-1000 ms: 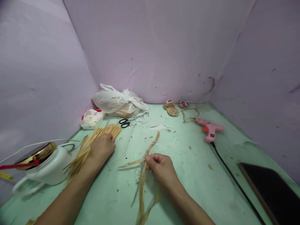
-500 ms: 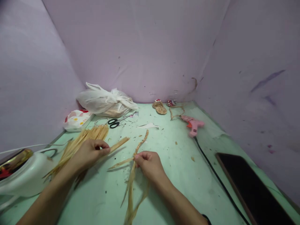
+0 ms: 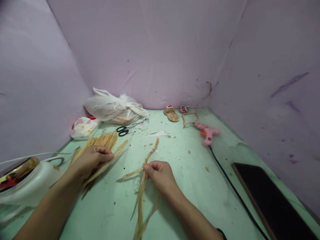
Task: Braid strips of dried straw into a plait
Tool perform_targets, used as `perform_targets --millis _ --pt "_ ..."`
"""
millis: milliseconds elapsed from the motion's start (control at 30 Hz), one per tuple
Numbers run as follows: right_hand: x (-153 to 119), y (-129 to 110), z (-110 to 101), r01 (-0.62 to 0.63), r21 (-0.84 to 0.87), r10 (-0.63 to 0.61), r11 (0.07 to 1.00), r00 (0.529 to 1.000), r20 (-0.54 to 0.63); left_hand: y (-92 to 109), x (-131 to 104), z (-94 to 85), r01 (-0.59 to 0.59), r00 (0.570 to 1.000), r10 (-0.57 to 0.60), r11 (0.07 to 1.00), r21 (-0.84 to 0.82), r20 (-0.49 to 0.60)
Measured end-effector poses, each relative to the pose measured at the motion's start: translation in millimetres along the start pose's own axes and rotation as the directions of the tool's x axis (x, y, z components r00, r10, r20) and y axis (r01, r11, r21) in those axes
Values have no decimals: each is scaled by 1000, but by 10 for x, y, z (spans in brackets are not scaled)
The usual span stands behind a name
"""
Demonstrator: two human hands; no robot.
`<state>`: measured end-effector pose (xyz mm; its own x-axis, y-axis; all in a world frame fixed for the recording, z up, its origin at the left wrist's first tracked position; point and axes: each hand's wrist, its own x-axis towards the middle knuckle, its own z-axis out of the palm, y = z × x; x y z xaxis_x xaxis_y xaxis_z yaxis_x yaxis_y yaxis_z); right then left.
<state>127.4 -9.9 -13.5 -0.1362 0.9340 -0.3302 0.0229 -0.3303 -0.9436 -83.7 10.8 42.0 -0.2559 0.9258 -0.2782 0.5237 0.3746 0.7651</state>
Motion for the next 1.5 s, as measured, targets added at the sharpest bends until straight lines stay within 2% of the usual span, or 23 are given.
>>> perform_targets --millis 100,167,233,267,367,433,533,600,700,833,1000,1067,1133,1300,1500 --pt "-9 -2 -4 5 9 -5 1000 1000 6 -1 -17 11 -56 976 57 998 -14 210" --pt "-13 -5 -6 0 12 0 1000 1000 13 -8 -19 15 -118 905 86 992 53 416" --pt "-13 -6 -2 -6 4 6 1000 1000 21 -12 -10 11 -186 838 90 974 128 539" --pt "-11 -8 1 -8 -5 8 1000 1000 25 -11 -3 10 -211 842 92 963 167 531" --pt "-3 -18 9 -11 -41 12 999 1000 26 5 4 45 -254 923 166 941 225 348" --pt "0 -29 -4 -6 -68 8 998 999 34 15 -16 126 -307 930 248 930 202 273" --pt "7 -43 -69 6 -134 8 991 995 102 1 -83 317 -406 887 336 894 189 317" --pt "15 -49 -130 -1 -182 31 983 986 161 -22 -138 440 -436 867 337 869 232 367" --pt "26 -59 -198 -16 -228 64 974 977 202 -45 -213 557 -467 860 325 814 346 394" --pt "23 -79 -210 -23 -242 72 970 978 196 -31 -283 601 -485 869 327 716 503 372" --pt "24 -77 -198 -21 -234 68 972 979 192 -31 -321 607 -496 865 323 664 559 383" --pt "31 -61 -201 -13 -229 59 973 979 195 -29 -324 600 -473 878 318 694 544 358" --pt "38 -45 -202 1 -218 44 976 978 202 -14 -326 584 -464 875 308 758 459 374" --pt "45 -30 -195 5 -218 41 976 978 203 47 -323 542 -431 813 321 893 131 486" --pt "40 -44 -181 -9 -197 46 980 982 185 53 -295 565 -156 841 167 986 -65 514"
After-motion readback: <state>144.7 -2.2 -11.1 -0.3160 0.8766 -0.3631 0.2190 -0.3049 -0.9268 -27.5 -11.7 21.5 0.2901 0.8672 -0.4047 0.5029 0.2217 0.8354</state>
